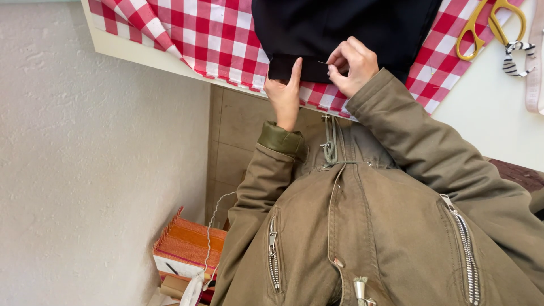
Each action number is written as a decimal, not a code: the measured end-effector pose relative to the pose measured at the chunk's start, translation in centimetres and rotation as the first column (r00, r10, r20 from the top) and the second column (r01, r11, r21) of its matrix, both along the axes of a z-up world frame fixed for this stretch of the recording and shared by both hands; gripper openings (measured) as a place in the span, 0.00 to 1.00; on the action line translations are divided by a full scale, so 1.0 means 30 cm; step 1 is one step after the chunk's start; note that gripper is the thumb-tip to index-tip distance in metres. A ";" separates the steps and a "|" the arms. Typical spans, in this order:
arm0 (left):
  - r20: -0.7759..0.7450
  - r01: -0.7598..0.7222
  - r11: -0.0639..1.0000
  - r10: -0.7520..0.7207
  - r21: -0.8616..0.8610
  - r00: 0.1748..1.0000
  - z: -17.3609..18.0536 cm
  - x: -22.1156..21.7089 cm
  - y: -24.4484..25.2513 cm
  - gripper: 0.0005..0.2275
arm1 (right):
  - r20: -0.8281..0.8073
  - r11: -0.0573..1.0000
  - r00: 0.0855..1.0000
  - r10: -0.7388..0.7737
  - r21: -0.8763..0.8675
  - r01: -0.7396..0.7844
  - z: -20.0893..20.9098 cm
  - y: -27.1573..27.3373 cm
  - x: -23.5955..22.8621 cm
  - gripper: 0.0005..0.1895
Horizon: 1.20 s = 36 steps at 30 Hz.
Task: Cutting and pinning black fabric on a checkered surface to prepare or tailor a garment.
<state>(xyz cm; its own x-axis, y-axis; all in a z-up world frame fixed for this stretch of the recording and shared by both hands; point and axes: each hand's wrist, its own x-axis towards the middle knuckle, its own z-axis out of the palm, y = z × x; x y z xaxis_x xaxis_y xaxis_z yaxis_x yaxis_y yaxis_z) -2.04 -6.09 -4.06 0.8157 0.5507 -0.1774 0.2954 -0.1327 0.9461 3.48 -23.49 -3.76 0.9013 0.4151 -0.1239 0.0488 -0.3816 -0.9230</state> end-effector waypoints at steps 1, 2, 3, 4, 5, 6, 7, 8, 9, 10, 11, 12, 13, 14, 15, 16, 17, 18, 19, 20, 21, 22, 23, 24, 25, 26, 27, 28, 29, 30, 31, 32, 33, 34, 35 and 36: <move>0.000 -0.002 1.000 0.002 0.001 1.000 -0.011 -0.003 0.004 0.11 | 0.000 1.000 1.000 0.002 0.001 -0.002 0.002 0.002 0.004 0.07; -0.007 -0.004 0.998 0.004 -0.055 1.000 -0.023 -0.006 0.009 0.10 | -0.029 1.000 1.000 -0.001 0.009 0.001 0.004 0.004 0.008 0.06; -0.018 -0.005 0.993 0.003 -0.114 1.000 -0.034 -0.013 0.010 0.09 | -0.062 1.000 0.998 -0.006 0.014 0.007 0.009 0.002 0.007 0.06; -0.021 -0.005 0.993 0.002 -0.117 1.000 -0.024 -0.015 0.008 0.09 | -0.065 1.000 0.998 -0.007 0.012 0.008 0.008 0.001 -0.001 0.06; -0.008 -0.005 0.982 0.004 -0.191 1.000 -0.017 -0.009 0.009 0.09 | -0.096 1.000 0.995 -0.018 0.016 0.020 0.005 0.003 0.001 0.05; 0.005 -0.005 0.964 0.006 -0.264 1.000 -0.009 -0.002 0.010 0.08 | -0.128 0.999 0.991 -0.029 0.019 0.032 0.002 0.004 0.003 0.05; 0.004 -0.008 0.965 0.009 -0.263 1.000 -0.010 -0.005 0.013 0.08 | -0.129 0.999 0.991 -0.026 0.020 0.029 -0.005 0.007 -0.002 0.05; -0.022 -0.010 0.964 0.004 -0.266 1.000 -0.010 -0.007 0.015 0.07 | -0.092 1.000 0.996 -0.020 -0.001 0.020 -0.013 0.010 -0.007 0.06; -0.047 -0.007 0.963 -0.006 -0.270 0.999 -0.013 -0.007 0.016 0.07 | -0.053 1.000 0.998 -0.017 -0.024 0.016 -0.021 0.010 -0.011 0.06; -0.047 -0.006 0.963 -0.007 -0.270 0.999 -0.015 -0.006 0.016 0.07 | -0.054 1.000 0.998 -0.018 -0.025 0.017 -0.026 0.008 -0.010 0.06; -0.044 -0.013 0.958 0.000 -0.286 0.999 -0.017 -0.007 0.016 0.07 | -0.015 0.999 1.000 0.000 -0.033 -0.001 -0.030 0.006 -0.011 0.07; -0.041 -0.019 0.954 0.007 -0.301 0.999 -0.018 -0.008 0.015 0.07 | 0.024 0.999 1.000 0.019 -0.042 -0.018 -0.033 0.003 -0.011 0.08; -0.042 -0.018 0.953 0.006 -0.301 0.999 -0.013 -0.005 0.016 0.07 | 0.024 0.999 1.000 0.018 -0.043 -0.017 -0.035 0.004 -0.012 0.08; -0.031 -0.011 0.953 0.002 -0.304 1.000 -0.007 -0.002 0.016 0.07 | 0.024 0.999 0.999 0.021 -0.040 -0.020 -0.036 0.004 -0.013 0.08; -0.020 -0.003 0.952 -0.003 -0.307 1.000 -0.001 0.002 0.016 0.07 | 0.024 0.999 0.999 0.023 -0.037 -0.022 -0.036 0.005 -0.013 0.08; -0.020 -0.001 0.951 -0.006 -0.308 1.000 0.000 0.001 0.013 0.07 | 0.024 0.999 0.999 0.021 -0.038 -0.020 -0.039 0.004 -0.014 0.08; -0.008 -0.001 0.956 -0.001 -0.293 1.000 0.000 0.004 0.011 0.07 | 0.034 0.999 0.999 0.026 -0.041 -0.025 -0.043 0.005 -0.011 0.08; 0.003 -0.001 0.961 0.002 -0.278 1.000 -0.001 0.005 0.009 0.07 | 0.045 0.999 0.999 0.032 -0.045 -0.030 -0.048 0.006 -0.008 0.08; -0.001 -0.001 0.960 0.001 -0.279 1.000 -0.018 -0.007 0.012 0.07 | 0.041 0.999 0.999 0.030 -0.045 -0.029 -0.044 0.004 -0.012 0.08; -0.036 -0.005 0.960 -0.006 -0.281 0.999 -0.035 -0.020 0.014 0.07 | 0.036 0.998 0.999 0.038 -0.046 -0.037 -0.041 0.001 -0.016 0.08; -0.066 -0.006 0.959 -0.014 -0.283 0.998 -0.055 -0.024 0.018 0.07 | 0.036 0.998 0.998 0.046 -0.046 -0.044 -0.039 -0.001 -0.012 0.08; -0.064 -0.003 0.959 -0.015 -0.283 0.998 -0.046 -0.018 0.016 0.07 | 0.038 0.998 0.998 0.044 -0.047 -0.042 -0.032 -0.003 -0.007 0.08; -0.045 0.000 0.957 -0.013 -0.292 0.999 -0.036 -0.013 0.015 0.07 | 0.018 0.999 0.999 0.029 -0.040 -0.029 -0.025 -0.003 -0.002 0.08; -0.026 0.003 0.954 -0.011 -0.300 1.000 -0.027 -0.008 0.014 0.08 | -0.002 0.999 1.000 0.015 -0.033 -0.015 -0.019 -0.003 0.002 0.07; -0.027 0.003 0.954 -0.012 -0.300 1.000 -0.029 -0.009 0.014 0.08 | -0.003 0.999 1.000 0.015 -0.033 -0.015 -0.009 -0.004 0.006 0.07; -0.025 0.001 0.950 -0.009 -0.314 1.000 -0.032 -0.010 0.014 0.08 | -0.017 1.000 1.000 0.003 -0.029 -0.004 0.000 -0.005 0.008 0.07; -0.024 -0.002 0.945 -0.006 -0.326 1.000 -0.034 -0.011 0.015 0.08 | -0.032 1.000 0.999 -0.008 -0.024 0.007 0.010 -0.006 0.010 0.07; -0.027 -0.003 0.945 -0.006 -0.326 1.000 -0.032 -0.014 0.016 0.08 | -0.035 1.000 0.999 -0.008 -0.024 0.007 0.007 -0.002 0.006 0.07; -0.020 0.011 0.950 -0.018 -0.312 1.000 -0.033 -0.013 0.018 0.08 | -0.054 1.000 0.998 -0.016 -0.017 0.015 0.004 0.001 0.004 0.07; -0.014 0.025 0.954 -0.031 -0.298 0.999 -0.032 -0.013 0.019 0.08 | -0.072 1.000 0.997 -0.023 -0.009 0.023 0.001 0.004 0.002 0.06; -0.014 0.026 0.954 -0.031 -0.297 0.999 -0.026 -0.007 0.018 0.08 | -0.072 1.000 0.997 -0.024 -0.009 0.023 -0.006 0.007 0.005 0.06; -0.009 0.020 0.954 -0.024 -0.298 1.000 -0.020 -0.002 0.017 0.08 | -0.070 0.999 0.997 -0.031 -0.017 0.030 -0.012 0.011 0.008 0.06; -0.008 0.014 0.954 -0.017 -0.299 1.000 -0.013 -0.004 0.015 0.09 | -0.072 0.999 0.997 -0.040 -0.026 0.038 -0.017 0.013 0.003 0.06; -0.011 0.014 0.954 -0.018 -0.299 1.000 -0.014 -0.011 0.016 0.09 | -0.075 0.999 0.996 -0.041 -0.026 0.039 -0.017 0.013 -0.001 0.06; -0.036 0.009 0.949 -0.021 -0.315 0.999 -0.017 -0.012 0.018 0.08 | -0.044 0.998 0.998 -0.033 -0.046 0.031 -0.018 0.013 -0.001 0.07; -0.061 0.004 0.944 -0.026 -0.330 0.998 -0.019 -0.013 0.020 0.08 | -0.014 0.998 1.000 -0.024 -0.065 0.023 -0.019 0.013 0.000 0.07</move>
